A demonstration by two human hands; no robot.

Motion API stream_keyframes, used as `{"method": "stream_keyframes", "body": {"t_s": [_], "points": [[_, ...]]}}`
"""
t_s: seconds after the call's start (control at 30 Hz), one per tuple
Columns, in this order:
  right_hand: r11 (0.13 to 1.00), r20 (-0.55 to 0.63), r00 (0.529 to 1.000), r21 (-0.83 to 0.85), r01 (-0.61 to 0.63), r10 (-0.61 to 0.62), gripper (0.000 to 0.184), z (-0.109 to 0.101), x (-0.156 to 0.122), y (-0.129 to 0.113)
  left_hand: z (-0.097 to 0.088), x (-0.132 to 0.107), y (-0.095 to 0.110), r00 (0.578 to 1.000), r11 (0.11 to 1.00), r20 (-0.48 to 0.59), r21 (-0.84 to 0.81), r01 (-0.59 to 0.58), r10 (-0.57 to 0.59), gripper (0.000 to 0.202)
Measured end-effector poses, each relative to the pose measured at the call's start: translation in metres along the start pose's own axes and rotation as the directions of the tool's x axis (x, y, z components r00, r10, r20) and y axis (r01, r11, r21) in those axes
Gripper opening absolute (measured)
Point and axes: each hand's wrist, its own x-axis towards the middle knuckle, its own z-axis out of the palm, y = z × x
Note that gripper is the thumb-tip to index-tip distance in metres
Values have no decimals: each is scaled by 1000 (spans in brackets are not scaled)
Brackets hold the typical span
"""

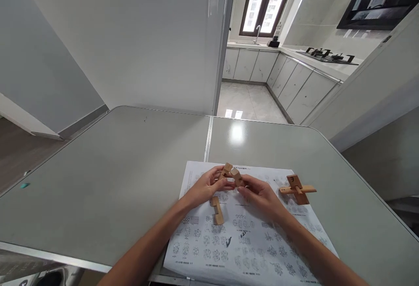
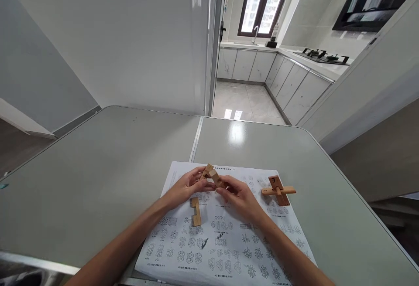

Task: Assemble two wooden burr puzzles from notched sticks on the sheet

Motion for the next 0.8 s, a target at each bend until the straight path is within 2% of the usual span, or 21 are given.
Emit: {"method": "stream_keyframes", "body": {"t_s": [0.07,0.2,0.43,0.8], "points": [[999,-28,999,19,-25,25,36,1,-1,2,1,0,0,1000,1000,1,17,-14,14,57],[998,-7,998,40,-54,55,29,3,-1,7,1,-1,-1,999,997,24,68,-23,21,58],[998,-32,998,50,-47,49,31,7,1,3,-1,-1,-3,998,991,56,126,-35,28,64],[996,-74,996,84,-41,48,29,8,1,6,0,-1,-2,991,998,127,-41,-37,42,57]]}}
